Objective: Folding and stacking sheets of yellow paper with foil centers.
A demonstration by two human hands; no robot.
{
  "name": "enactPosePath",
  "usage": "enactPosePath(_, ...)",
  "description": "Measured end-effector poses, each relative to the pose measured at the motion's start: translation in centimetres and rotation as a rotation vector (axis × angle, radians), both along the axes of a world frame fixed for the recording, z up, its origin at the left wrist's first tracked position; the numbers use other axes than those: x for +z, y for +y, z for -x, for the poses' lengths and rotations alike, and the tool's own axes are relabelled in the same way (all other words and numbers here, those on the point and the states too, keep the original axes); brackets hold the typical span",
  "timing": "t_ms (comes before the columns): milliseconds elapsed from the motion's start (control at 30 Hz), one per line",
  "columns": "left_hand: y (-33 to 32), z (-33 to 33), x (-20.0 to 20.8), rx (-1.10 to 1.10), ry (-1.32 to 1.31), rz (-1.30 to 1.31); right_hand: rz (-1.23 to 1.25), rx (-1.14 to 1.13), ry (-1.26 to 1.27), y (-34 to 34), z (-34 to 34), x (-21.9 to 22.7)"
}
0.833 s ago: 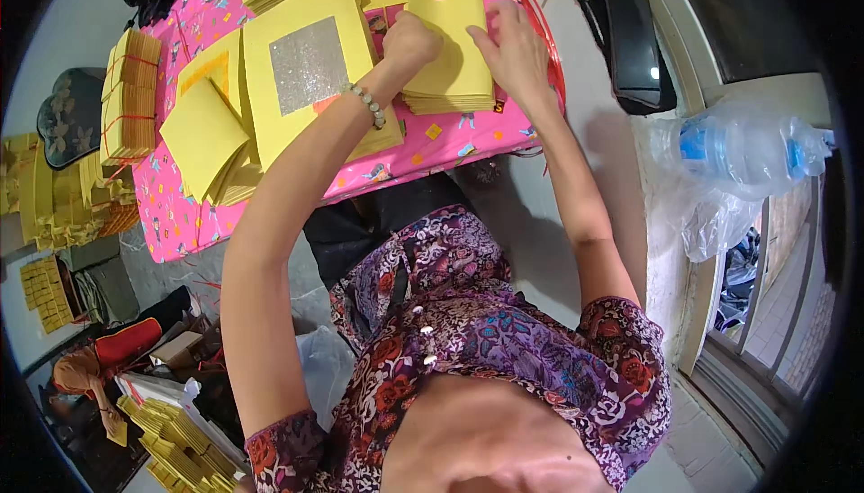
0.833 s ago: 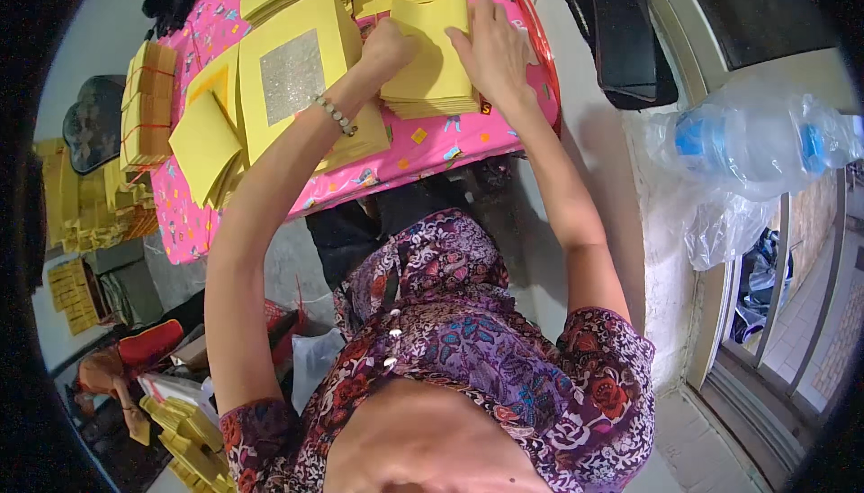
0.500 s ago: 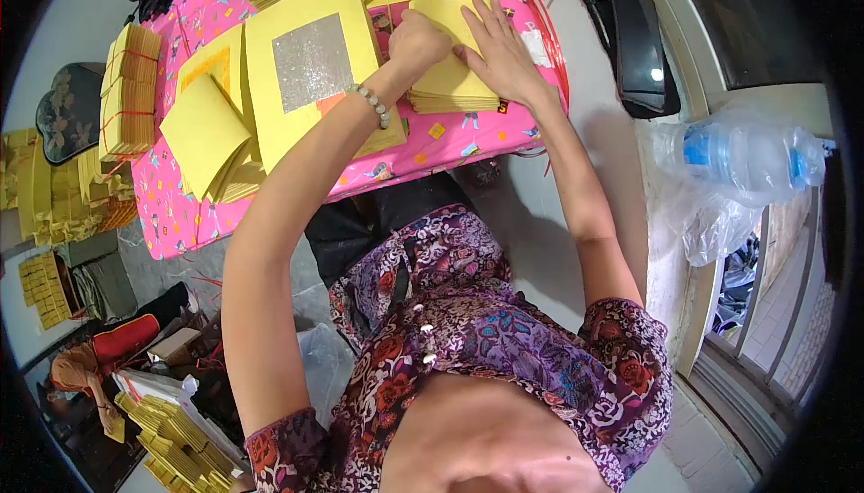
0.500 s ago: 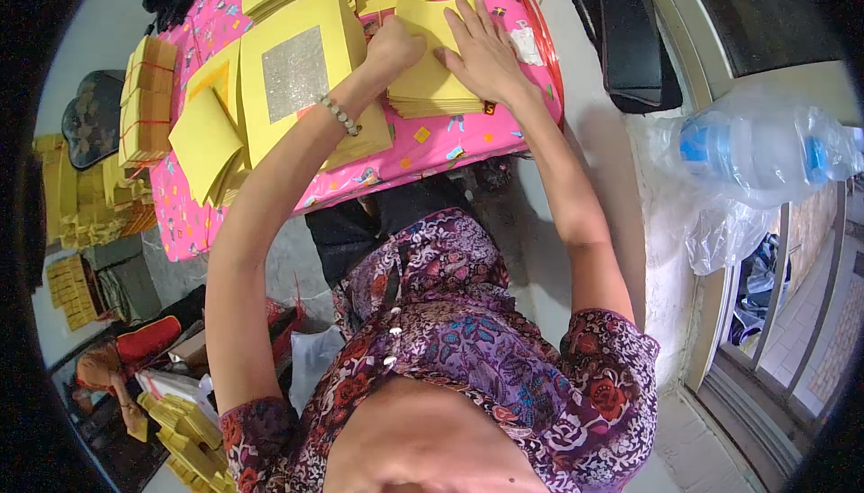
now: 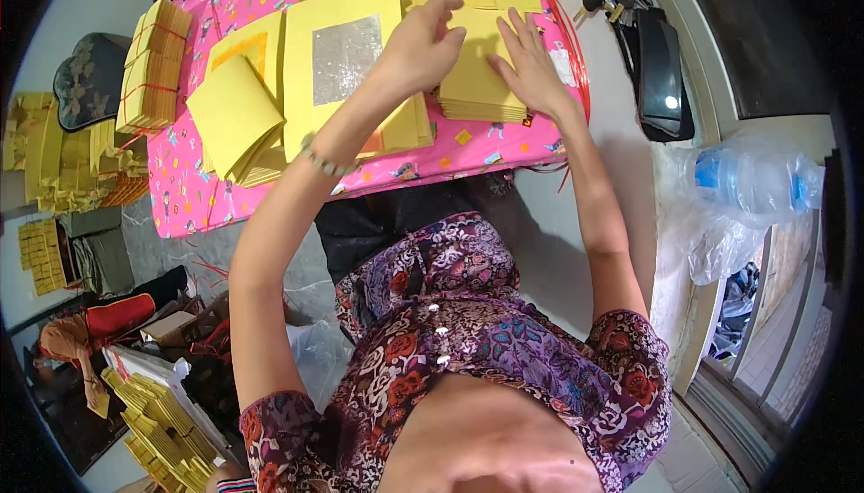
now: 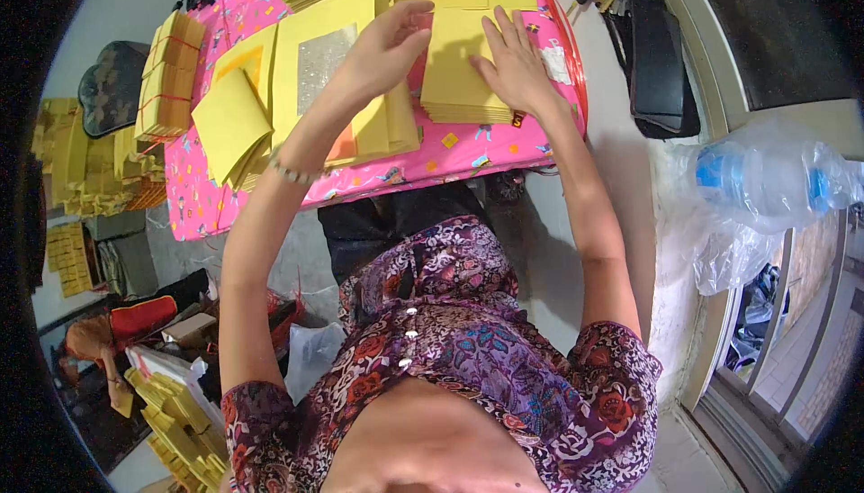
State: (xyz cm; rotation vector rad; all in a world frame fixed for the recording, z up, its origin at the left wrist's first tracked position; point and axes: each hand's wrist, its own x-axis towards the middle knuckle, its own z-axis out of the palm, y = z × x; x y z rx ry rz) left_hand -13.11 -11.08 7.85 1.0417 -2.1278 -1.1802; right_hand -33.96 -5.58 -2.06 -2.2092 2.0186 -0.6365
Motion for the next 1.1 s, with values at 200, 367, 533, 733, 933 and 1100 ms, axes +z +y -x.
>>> enactPosePath(200, 4.6, -7.2, 2.6, -0.055, 0.438, 0.001, 0.029, 0.055, -0.033, -0.3, -0.3, 1.7)
enactPosePath(367, 6.4, -12.8, 2.7, 0.029, 0.144, 0.176, 0.143, 0.044, -0.015, 1.2, -2.0, 6.1)
enactPosePath(533, 8.4, -15.2, 1.2, 0.029, -0.181, 0.507, 0.107, 0.365, -0.165, 4.2, -7.6, 10.6)
enactPosePath(733, 8.6, -15.4, -0.5, 0.096, -0.222, 0.626, 0.142, 0.498, -0.08, 5.0, -10.7, 9.5)
enactPosePath(933, 9.0, -15.0, -1.1, 0.151, -0.219, 0.624, 0.117, 0.528, -0.089, 4.8, -9.9, 8.9)
enactPosePath(1100, 8.8, -14.9, -1.3, 0.119, -0.232, 0.603, 0.104, 0.527, -0.123, 5.0, -9.9, 8.8)
